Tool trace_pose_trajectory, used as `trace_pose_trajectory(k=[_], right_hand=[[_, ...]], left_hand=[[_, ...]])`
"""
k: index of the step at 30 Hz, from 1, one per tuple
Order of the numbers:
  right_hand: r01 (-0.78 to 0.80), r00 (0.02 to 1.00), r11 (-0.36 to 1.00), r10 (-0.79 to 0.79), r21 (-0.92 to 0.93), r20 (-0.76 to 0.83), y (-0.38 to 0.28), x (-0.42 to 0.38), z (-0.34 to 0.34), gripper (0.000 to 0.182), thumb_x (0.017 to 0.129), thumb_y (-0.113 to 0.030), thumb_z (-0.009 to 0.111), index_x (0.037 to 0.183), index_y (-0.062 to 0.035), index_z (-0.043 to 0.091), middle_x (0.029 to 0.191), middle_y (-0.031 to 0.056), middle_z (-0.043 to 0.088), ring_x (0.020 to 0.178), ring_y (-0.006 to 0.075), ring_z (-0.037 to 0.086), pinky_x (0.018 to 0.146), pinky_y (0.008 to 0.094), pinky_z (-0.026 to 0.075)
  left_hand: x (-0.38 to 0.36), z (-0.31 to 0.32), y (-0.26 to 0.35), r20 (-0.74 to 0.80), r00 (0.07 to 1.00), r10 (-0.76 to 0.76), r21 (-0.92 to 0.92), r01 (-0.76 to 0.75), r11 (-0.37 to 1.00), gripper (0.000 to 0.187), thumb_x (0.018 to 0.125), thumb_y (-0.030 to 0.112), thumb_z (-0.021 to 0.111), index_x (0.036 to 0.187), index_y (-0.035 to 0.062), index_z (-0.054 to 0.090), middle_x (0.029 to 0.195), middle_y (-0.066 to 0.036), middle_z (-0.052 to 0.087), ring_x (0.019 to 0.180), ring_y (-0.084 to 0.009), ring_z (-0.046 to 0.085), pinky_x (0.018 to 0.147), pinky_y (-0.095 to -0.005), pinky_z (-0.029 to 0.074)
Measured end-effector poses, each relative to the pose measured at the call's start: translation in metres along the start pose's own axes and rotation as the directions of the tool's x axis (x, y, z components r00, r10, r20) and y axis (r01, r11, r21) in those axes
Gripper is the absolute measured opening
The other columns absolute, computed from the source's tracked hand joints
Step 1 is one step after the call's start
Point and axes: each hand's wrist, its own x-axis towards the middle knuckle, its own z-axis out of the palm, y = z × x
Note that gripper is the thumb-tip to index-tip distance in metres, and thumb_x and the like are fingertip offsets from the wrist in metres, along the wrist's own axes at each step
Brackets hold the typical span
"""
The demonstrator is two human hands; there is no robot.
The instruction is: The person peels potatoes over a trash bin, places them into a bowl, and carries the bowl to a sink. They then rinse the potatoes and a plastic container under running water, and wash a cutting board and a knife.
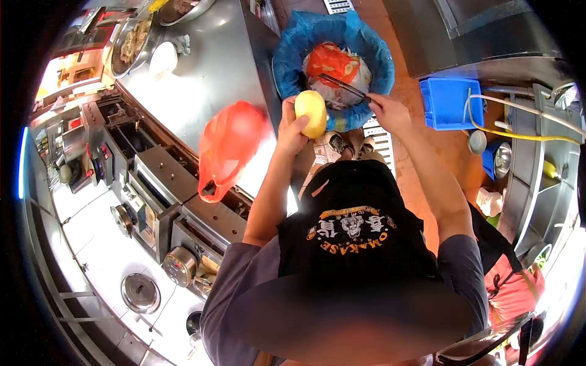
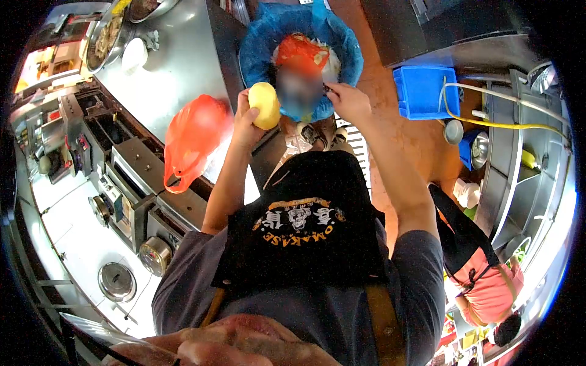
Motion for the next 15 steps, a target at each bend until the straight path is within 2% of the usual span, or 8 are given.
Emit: trace_pose_trajectory(k=[1,2,4,7,10,12,14,15], right_hand=[[0.081,0.994,0.994,-0.075,0.075,-0.081,0.003,-0.004,0.004,0.032,0.087,-0.02,0.062,0.118,-0.0128,0.062,0.109,0.0138,0.065,0.096,0.0325,0.063,0.082,0.0399,0.051],[0.096,0.993,0.993,-0.09,0.076,-0.074,0.007,-0.003,0.008,0.032,0.087,-0.02,0.062,0.118,-0.0128,0.062,0.109,0.0138,0.065,0.096,0.0325,0.063,0.082,0.0399,0.051],[0.1,0.995,0.93,-0.093,0.353,-0.036,-0.033,-0.026,-0.008,0.031,0.088,-0.018,0.061,0.118,-0.0114,0.062,0.105,0.0134,0.064,0.09,0.0316,0.063,0.078,0.0378,0.05],[0.134,0.989,0.92,-0.098,0.369,-0.113,-0.045,-0.036,0.003,0.031,0.088,-0.014,0.061,0.119,-0.0099,0.061,0.1,0.013,0.063,0.083,0.0288,0.062,0.074,0.0342,0.049],[0.129,0.984,0.909,-0.068,0.396,-0.164,-0.056,-0.043,0.004,0.033,0.085,-0.01,0.063,0.118,-0.0102,0.063,0.098,0.0122,0.064,0.082,0.0282,0.062,0.073,0.0328,0.05],[0.439,0.865,0.871,-0.344,0.22,-0.364,-0.065,-0.044,-0.002,0.034,0.082,-0.009,0.065,0.116,-0.0114,0.065,0.095,0.0112,0.063,0.081,0.029,0.062,0.072,0.0351,0.051],[0.515,0.811,0.848,-0.435,0.125,-0.392,-0.072,-0.04,-0.006,0.036,0.079,-0.008,0.066,0.114,-0.0125,0.066,0.092,0.0103,0.062,0.08,0.0286,0.061,0.071,0.0371,0.051],[0.549,0.791,0.834,-0.494,0.062,-0.362,-0.073,-0.039,-0.006,0.037,0.078,-0.008,0.067,0.114,-0.0126,0.066,0.092,0.0099,0.062,0.081,0.0284,0.062,0.071,0.0373,0.052]], left_hand=[[0.005,0.004,0.003,0.0,1.0,0.01,0.003,-0.01,1.0,0.053,0.078,0.02,0.06,0.125,0.0052,0.039,0.115,-0.016,0.055,0.103,-0.0289,0.059,0.084,-0.045,0.052],[0.008,0.006,0.005,-0.003,0.997,-0.077,-0.18,0.075,0.981,0.06,0.078,0.036,0.059,0.127,0.0076,0.043,0.116,-0.016,0.056,0.103,-0.0304,0.059,0.082,-0.0445,0.052],[0.003,0.009,0.005,-0.015,0.973,-0.23,-0.496,0.192,0.847,0.071,0.08,0.063,0.049,0.127,0.0102,0.053,0.117,-0.017,0.06,0.105,-0.0331,0.06,0.078,-0.0421,0.052],[0.005,0.025,0.016,0.039,0.977,-0.211,-0.575,0.195,0.794,0.069,0.082,0.063,0.046,0.127,0.0109,0.053,0.117,-0.016,0.061,0.103,-0.0317,0.06,0.08,-0.0428,0.051],[0.01,0.032,0.023,0.041,0.952,-0.303,-0.439,0.289,0.85,0.067,0.085,0.064,0.041,0.125,0.0113,0.054,0.115,-0.014,0.061,0.1,-0.0298,0.06,0.08,-0.0444,0.051],[0.013,0.035,0.015,-0.223,0.902,-0.369,-0.351,0.278,0.894,0.065,0.086,0.064,0.04,0.121,0.0113,0.055,0.112,-0.013,0.062,0.098,-0.0292,0.061,0.081,-0.0437,0.051],[0.019,0.016,-0.019,-0.032,0.982,-0.186,-0.461,0.151,0.874,0.046,0.096,0.049,0.041,0.12,0.0116,0.052,0.114,-0.007,0.061,0.107,-0.0258,0.058,0.091,-0.0452,0.048],[0.017,0.021,-0.023,-0.128,0.973,-0.193,-0.483,0.108,0.869,0.045,0.096,0.048,0.041,0.121,0.0119,0.052,0.115,-0.007,0.06,0.107,-0.0251,0.058,0.091,-0.0432,0.048]])
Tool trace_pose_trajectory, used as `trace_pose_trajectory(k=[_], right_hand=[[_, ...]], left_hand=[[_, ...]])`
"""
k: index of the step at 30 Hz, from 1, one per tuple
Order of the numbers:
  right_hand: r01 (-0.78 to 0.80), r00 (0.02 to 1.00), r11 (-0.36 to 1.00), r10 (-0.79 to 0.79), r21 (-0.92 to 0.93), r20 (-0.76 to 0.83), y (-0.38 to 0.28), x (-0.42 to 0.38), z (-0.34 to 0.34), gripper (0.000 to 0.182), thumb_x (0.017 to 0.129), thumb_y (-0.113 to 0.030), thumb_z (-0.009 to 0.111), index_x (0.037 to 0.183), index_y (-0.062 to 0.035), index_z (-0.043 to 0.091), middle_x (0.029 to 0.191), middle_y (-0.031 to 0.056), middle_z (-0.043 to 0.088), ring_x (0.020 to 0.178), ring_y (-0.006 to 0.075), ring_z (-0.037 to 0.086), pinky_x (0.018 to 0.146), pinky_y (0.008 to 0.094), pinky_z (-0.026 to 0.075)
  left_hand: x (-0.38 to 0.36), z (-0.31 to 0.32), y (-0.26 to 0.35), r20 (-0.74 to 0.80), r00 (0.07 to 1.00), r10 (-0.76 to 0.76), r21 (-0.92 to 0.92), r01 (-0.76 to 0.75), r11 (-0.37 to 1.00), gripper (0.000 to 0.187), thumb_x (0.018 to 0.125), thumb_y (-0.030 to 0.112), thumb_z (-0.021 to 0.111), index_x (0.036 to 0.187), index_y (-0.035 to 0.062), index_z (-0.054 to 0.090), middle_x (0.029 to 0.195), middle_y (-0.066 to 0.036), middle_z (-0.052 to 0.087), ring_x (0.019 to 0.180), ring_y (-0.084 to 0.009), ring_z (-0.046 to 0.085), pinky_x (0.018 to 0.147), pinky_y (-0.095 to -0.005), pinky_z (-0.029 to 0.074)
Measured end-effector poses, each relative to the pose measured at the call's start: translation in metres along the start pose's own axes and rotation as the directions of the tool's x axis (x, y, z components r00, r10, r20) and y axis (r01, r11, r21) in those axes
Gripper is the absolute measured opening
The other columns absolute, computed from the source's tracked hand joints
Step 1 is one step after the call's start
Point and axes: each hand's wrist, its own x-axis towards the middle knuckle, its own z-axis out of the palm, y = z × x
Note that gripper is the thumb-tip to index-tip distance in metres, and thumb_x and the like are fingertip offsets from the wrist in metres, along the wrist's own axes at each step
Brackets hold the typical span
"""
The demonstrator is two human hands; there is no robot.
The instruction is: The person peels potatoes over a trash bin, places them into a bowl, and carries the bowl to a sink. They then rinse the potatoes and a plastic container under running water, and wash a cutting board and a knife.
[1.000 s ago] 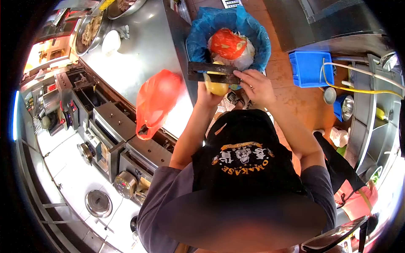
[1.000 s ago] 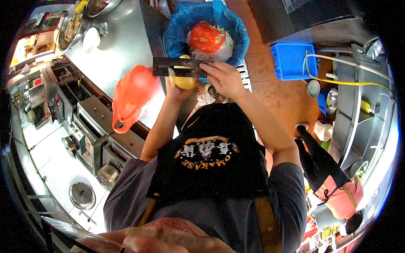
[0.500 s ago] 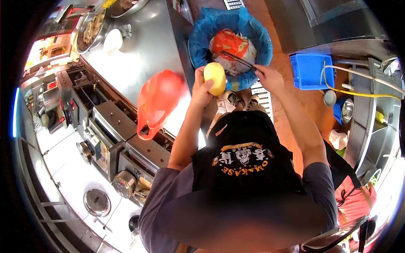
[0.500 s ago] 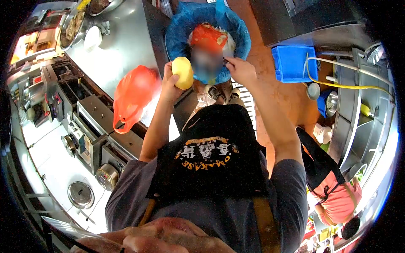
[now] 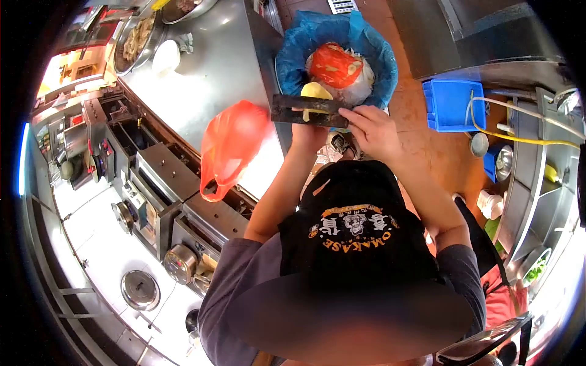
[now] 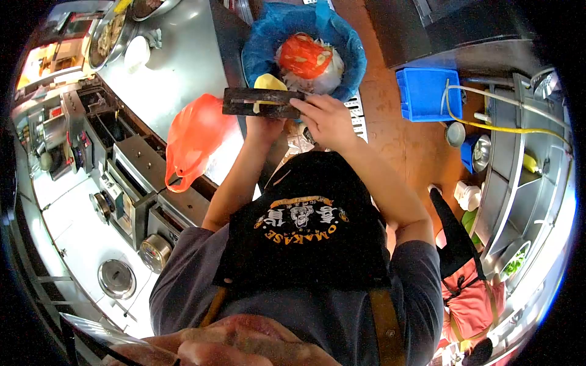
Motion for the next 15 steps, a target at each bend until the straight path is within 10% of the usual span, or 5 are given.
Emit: trace_pose_trajectory(k=[7,12,15], right_hand=[[-0.007,0.998,1.0,0.007,0.01,0.064,0.038,-0.005,0.006,0.038,0.079,-0.012,0.067,0.117,-0.0158,0.065,0.093,0.0098,0.063,0.082,0.0299,0.062,0.073,0.039,0.052],[-0.583,0.793,0.812,0.579,-0.042,0.191,0.117,-0.043,0.016,0.033,0.088,-0.021,0.06,0.121,-0.0175,0.062,0.107,0.0125,0.065,0.093,0.0305,0.064,0.081,0.0383,0.051],[-0.4,0.895,0.916,0.382,0.031,0.23,0.047,-0.016,0.007,0.034,0.088,-0.021,0.06,0.122,-0.0179,0.062,0.108,0.0121,0.065,0.097,0.0304,0.063,0.083,0.0376,0.051]], left_hand=[[-0.014,0.01,-0.008,-0.235,0.955,0.18,0.024,-0.18,0.983,0.042,0.095,0.038,0.039,0.124,0.0093,0.047,0.112,-0.009,0.06,0.103,-0.0285,0.06,0.085,-0.0452,0.05],[-0.024,0.028,0.015,-0.19,0.976,0.103,0.095,-0.086,0.992,0.053,0.09,0.048,0.037,0.121,0.0081,0.052,0.103,-0.015,0.062,0.09,-0.0312,0.061,0.07,-0.0424,0.05],[-0.018,0.014,0.017,-0.091,0.996,0.004,0.043,0.0,0.999,0.051,0.09,0.051,0.038,0.114,0.01,0.056,0.102,-0.012,0.063,0.09,-0.0296,0.062,0.072,-0.0411,0.051]])
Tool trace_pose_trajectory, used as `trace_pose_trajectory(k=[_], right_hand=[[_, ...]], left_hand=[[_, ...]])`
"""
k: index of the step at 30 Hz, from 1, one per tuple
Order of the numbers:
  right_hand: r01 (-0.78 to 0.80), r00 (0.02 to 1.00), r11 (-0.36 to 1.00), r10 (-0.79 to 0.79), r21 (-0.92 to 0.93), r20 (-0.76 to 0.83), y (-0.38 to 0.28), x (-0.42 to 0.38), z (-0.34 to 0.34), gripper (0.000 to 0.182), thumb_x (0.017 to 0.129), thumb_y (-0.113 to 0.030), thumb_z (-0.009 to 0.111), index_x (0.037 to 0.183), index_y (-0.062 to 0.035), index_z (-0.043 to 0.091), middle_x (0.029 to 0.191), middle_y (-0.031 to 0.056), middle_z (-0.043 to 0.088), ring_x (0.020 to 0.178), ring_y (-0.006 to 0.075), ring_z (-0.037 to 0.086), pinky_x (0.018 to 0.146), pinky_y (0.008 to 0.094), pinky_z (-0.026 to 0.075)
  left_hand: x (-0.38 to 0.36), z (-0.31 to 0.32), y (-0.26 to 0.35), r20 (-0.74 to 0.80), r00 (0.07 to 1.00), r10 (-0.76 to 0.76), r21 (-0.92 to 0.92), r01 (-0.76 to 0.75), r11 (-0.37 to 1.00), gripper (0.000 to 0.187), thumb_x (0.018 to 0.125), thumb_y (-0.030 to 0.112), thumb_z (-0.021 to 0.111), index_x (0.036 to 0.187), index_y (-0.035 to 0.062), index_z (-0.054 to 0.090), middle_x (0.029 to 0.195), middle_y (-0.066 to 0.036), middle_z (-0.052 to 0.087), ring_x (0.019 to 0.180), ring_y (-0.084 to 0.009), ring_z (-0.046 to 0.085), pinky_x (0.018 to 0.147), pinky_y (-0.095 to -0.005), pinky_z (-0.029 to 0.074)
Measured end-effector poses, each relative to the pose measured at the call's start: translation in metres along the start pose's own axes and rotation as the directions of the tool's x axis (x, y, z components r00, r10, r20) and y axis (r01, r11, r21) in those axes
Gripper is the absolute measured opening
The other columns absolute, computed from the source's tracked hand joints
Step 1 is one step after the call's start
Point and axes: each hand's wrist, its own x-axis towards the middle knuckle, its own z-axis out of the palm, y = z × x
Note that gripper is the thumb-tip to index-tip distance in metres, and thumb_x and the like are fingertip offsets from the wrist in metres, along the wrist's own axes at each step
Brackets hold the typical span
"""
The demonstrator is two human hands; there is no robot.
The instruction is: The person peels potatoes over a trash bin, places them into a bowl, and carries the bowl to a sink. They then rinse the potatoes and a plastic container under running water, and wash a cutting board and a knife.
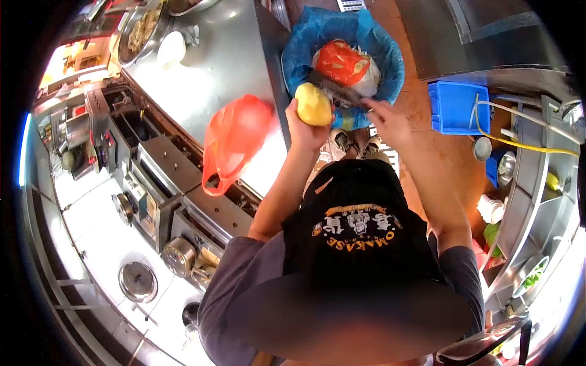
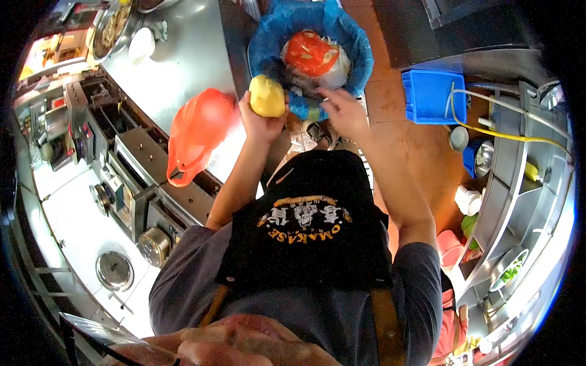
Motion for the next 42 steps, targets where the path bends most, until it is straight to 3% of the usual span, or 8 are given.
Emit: trace_pose_trajectory(k=[4,7,13,16,23,28,37,42], right_hand=[[0.379,0.922,0.922,-0.384,-0.084,-0.053,-0.03,0.001,0.01,0.036,0.081,-0.013,0.065,0.117,-0.016,0.064,0.102,0.0112,0.065,0.095,0.0314,0.062,0.081,0.0378,0.051],[-0.175,0.984,0.975,0.176,-0.139,0.0,0.03,0.017,0.006,0.032,0.087,-0.02,0.06,0.118,-0.0142,0.063,0.105,0.0129,0.064,0.093,0.0312,0.063,0.08,0.0389,0.051],[0.107,0.993,0.994,-0.107,0.007,-0.044,-0.021,0.001,-0.003,0.033,0.088,-0.019,0.06,0.12,-0.0121,0.062,0.101,0.0127,0.063,0.091,0.0326,0.062,0.079,0.0381,0.05],[0.139,0.99,0.986,-0.139,0.092,-0.007,-0.028,0.002,0.007,0.034,0.086,-0.015,0.063,0.12,-0.0094,0.062,0.101,0.0143,0.064,0.091,0.0341,0.062,0.08,0.0383,0.05],[-0.09,0.936,0.922,0.207,0.376,-0.284,0.034,0.002,0.004,0.033,0.091,-0.017,0.06,0.123,-0.0074,0.06,0.082,0.0063,0.061,0.076,0.0122,0.056,0.071,0.0265,0.047],[-0.128,0.95,0.914,0.225,0.386,-0.216,0.024,0.0,0.003,0.033,0.09,-0.015,0.061,0.122,-0.0072,0.06,0.091,0.0085,0.063,0.08,0.0148,0.059,0.073,0.0283,0.048],[0.432,0.867,0.889,-0.456,-0.149,-0.201,-0.044,0.016,-0.019,0.036,0.081,-0.009,0.064,0.117,-0.0118,0.063,0.098,0.0133,0.063,0.084,0.0324,0.062,0.075,0.0388,0.052],[0.042,0.997,0.998,-0.044,-0.045,-0.062,0.038,0.015,-0.019,0.033,0.087,-0.015,0.062,0.119,-0.0113,0.062,0.102,0.0114,0.066,0.089,0.0304,0.064,0.075,0.0375,0.052]], left_hand=[[0.001,0.005,-0.007,-0.094,0.995,-0.014,-0.101,0.005,0.995,0.055,0.089,0.054,0.037,0.115,0.0106,0.058,0.107,-0.013,0.063,0.095,-0.0297,0.061,0.084,-0.0432,0.05],[-0.009,-0.005,0.008,0.072,0.985,-0.159,-0.029,0.161,0.987,0.066,0.083,0.06,0.038,0.12,0.0073,0.054,0.1,-0.02,0.061,0.084,-0.0298,0.06,0.064,-0.0369,0.048],[0.002,-0.013,0.007,0.004,0.973,-0.232,-0.08,0.232,0.969,0.063,0.079,0.062,0.041,0.115,0.0135,0.057,0.107,-0.013,0.063,0.088,-0.0306,0.061,0.067,-0.0404,0.05],[0.004,0.014,0.0,-0.163,0.981,-0.109,-0.107,0.093,0.99,0.056,0.082,0.055,0.047,0.118,0.0135,0.055,0.109,-0.011,0.061,0.094,-0.0313,0.059,0.075,-0.0417,0.049],[-0.016,0.06,0.052,0.37,0.861,0.349,-0.154,-0.314,0.937,0.073,0.077,0.057,0.057,0.134,0.0122,0.048,0.134,-0.017,0.051,0.122,-0.0377,0.05,0.101,-0.0571,0.038],[-0.01,0.027,0.052,0.408,0.906,-0.112,-0.108,0.169,0.98,0.075,0.081,0.06,0.053,0.136,0.0099,0.045,0.137,-0.018,0.048,0.121,-0.0431,0.05,0.08,-0.0473,0.056],[-0.004,0.004,-0.002,0.044,0.999,0.015,0.138,-0.021,0.99,0.065,0.083,0.052,0.052,0.132,0.0093,0.046,0.12,-0.015,0.059,0.109,-0.0355,0.058,0.077,-0.0445,0.052],[-0.009,-0.008,0.011,0.231,0.973,-0.01,0.106,-0.015,0.994,0.067,0.086,0.051,0.044,0.134,0.0037,0.045,0.128,-0.017,0.056,0.114,-0.0349,0.058,0.078,-0.0416,0.054]])
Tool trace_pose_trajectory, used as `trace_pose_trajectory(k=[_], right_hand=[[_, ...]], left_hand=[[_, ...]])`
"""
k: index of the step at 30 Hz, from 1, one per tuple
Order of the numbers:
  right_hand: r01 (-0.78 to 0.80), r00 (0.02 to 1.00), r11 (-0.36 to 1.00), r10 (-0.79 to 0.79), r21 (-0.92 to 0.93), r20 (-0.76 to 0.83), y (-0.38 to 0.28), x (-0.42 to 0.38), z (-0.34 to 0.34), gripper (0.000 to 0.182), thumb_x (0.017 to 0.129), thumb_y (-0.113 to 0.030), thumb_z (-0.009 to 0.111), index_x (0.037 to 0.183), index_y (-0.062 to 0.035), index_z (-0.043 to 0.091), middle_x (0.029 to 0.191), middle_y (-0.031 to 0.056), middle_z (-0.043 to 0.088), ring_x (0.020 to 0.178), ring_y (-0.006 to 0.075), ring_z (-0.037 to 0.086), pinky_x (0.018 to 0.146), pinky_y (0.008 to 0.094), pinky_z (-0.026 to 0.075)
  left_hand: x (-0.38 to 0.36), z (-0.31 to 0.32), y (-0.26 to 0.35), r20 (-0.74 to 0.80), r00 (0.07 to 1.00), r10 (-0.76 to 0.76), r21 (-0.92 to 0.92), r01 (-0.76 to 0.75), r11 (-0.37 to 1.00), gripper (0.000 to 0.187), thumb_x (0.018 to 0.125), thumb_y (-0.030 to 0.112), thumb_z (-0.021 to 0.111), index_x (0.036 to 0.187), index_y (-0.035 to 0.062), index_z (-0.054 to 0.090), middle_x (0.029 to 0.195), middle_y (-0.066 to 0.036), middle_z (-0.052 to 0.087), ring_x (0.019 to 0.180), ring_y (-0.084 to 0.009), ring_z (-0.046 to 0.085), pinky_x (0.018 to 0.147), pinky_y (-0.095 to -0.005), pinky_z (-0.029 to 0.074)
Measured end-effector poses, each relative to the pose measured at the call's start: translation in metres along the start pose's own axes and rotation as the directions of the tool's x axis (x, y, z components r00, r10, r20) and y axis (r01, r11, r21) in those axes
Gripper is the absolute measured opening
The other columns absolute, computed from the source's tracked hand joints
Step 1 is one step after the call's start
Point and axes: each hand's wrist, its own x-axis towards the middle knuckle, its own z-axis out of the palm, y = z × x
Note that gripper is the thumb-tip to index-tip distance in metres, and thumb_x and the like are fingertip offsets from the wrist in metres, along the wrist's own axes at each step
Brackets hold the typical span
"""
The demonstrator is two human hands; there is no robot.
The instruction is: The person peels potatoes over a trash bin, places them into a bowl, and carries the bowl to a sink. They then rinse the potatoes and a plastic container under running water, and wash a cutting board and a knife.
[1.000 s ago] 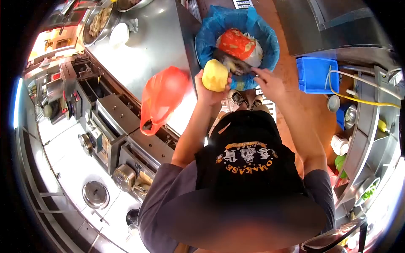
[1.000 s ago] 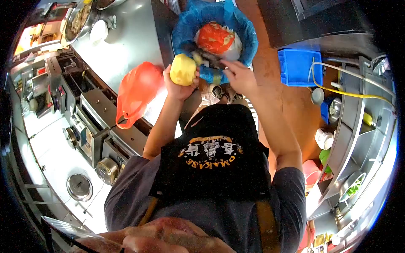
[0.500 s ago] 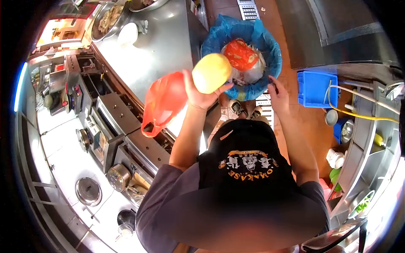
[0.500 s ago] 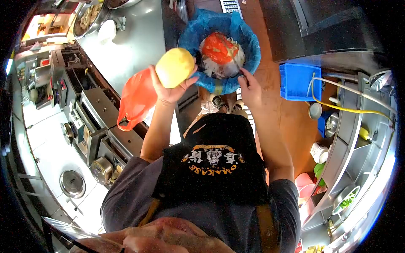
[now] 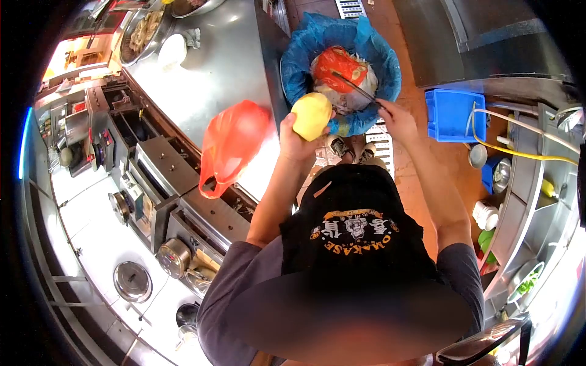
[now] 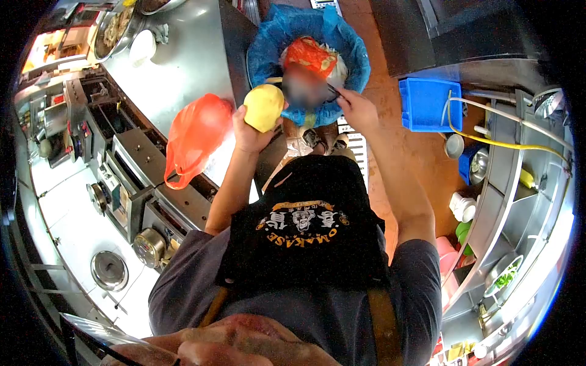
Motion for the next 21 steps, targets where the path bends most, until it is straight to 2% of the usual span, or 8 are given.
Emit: trace_pose_trajectory(k=[4,6,9,12,15,18,20,21], right_hand=[[-0.01,0.999,0.999,0.012,0.053,-0.038,-0.038,-0.015,0.007,0.034,0.086,-0.019,0.064,0.119,-0.0126,0.063,0.104,0.0126,0.065,0.092,0.0314,0.063,0.078,0.0376,0.052],[0.27,0.961,0.963,-0.27,-0.01,-0.066,-0.069,-0.008,0.007,0.037,0.082,-0.016,0.066,0.12,-0.0151,0.063,0.101,0.0128,0.065,0.091,0.032,0.062,0.079,0.0382,0.052],[0.353,0.923,0.936,-0.35,-0.01,-0.162,-0.045,0.003,0.02,0.04,0.079,-0.015,0.067,0.119,-0.0172,0.064,0.099,0.0122,0.065,0.089,0.0318,0.062,0.079,0.0385,0.052],[-0.177,0.984,0.983,0.177,0.044,0.009,0.015,0.002,0.014,0.033,0.087,-0.018,0.061,0.12,-0.0147,0.063,0.101,0.0131,0.065,0.087,0.0312,0.063,0.078,0.0376,0.052],[-0.128,0.991,0.985,0.123,0.117,0.052,-0.027,-0.007,0.001,0.033,0.087,-0.02,0.062,0.12,-0.0145,0.063,0.1,0.0131,0.065,0.088,0.0315,0.064,0.079,0.037,0.051],[0.372,0.923,0.928,-0.371,-0.006,-0.103,-0.06,-0.005,0.019,0.035,0.083,-0.018,0.065,0.118,-0.0131,0.064,0.097,0.0121,0.064,0.087,0.0318,0.063,0.078,0.0381,0.052],[0.382,0.918,0.924,-0.378,0.01,-0.12,-0.04,-0.002,0.022,0.034,0.085,-0.019,0.064,0.118,-0.0134,0.064,0.1,0.0122,0.065,0.088,0.0323,0.063,0.079,0.0383,0.052],[0.146,0.988,0.989,-0.144,0.023,-0.061,-0.015,0.002,0.024,0.033,0.086,-0.019,0.063,0.118,-0.0135,0.064,0.102,0.012,0.065,0.089,0.0323,0.063,0.079,0.0384,0.052]], left_hand=[[-0.006,0.005,-0.002,-0.12,0.991,-0.058,-0.007,0.057,0.998,0.066,0.09,0.053,0.04,0.136,0.0063,0.044,0.13,-0.015,0.055,0.117,-0.0332,0.057,0.082,-0.0419,0.053],[0.006,0.012,-0.01,-0.306,0.952,-0.028,-0.04,0.016,0.999,0.061,0.092,0.055,0.042,0.133,0.0099,0.047,0.125,-0.013,0.058,0.111,-0.0332,0.058,0.083,-0.0418,0.051],[0.002,0.015,-0.014,-0.202,0.979,-0.036,-0.086,0.018,0.996,0.059,0.089,0.052,0.045,0.132,0.0113,0.048,0.123,-0.012,0.059,0.11,-0.0348,0.058,0.08,-0.0396,0.051],[-0.003,0.015,-0.006,-0.046,0.999,-0.019,-0.127,0.013,0.992,0.056,0.088,0.047,0.044,0.131,0.0124,0.048,0.124,-0.011,0.058,0.111,-0.036,0.057,0.078,-0.0395,0.051],[-0.002,0.025,-0.006,-0.264,0.964,-0.044,-0.084,0.022,0.996,0.056,0.089,0.049,0.043,0.131,0.0122,0.049,0.124,-0.011,0.058,0.109,-0.0351,0.058,0.076,-0.0398,0.052],[0.014,0.023,-0.013,-0.346,0.938,-0.016,-0.146,-0.037,0.989,0.056,0.089,0.052,0.041,0.126,0.011,0.052,0.12,-0.009,0.06,0.11,-0.0327,0.058,0.082,-0.0434,0.05],[0.004,0.014,-0.013,-0.215,0.976,-0.044,-0.099,0.024,0.995,0.059,0.089,0.053,0.04,0.128,0.0106,0.051,0.119,-0.012,0.06,0.107,-0.0327,0.059,0.075,-0.0389,0.053],[0.003,0.015,-0.009,-0.158,0.984,-0.087,-0.164,0.06,0.985,0.061,0.087,0.053,0.041,0.13,0.0118,0.05,0.119,-0.012,0.06,0.107,-0.0337,0.059,0.074,-0.0382,0.053]])
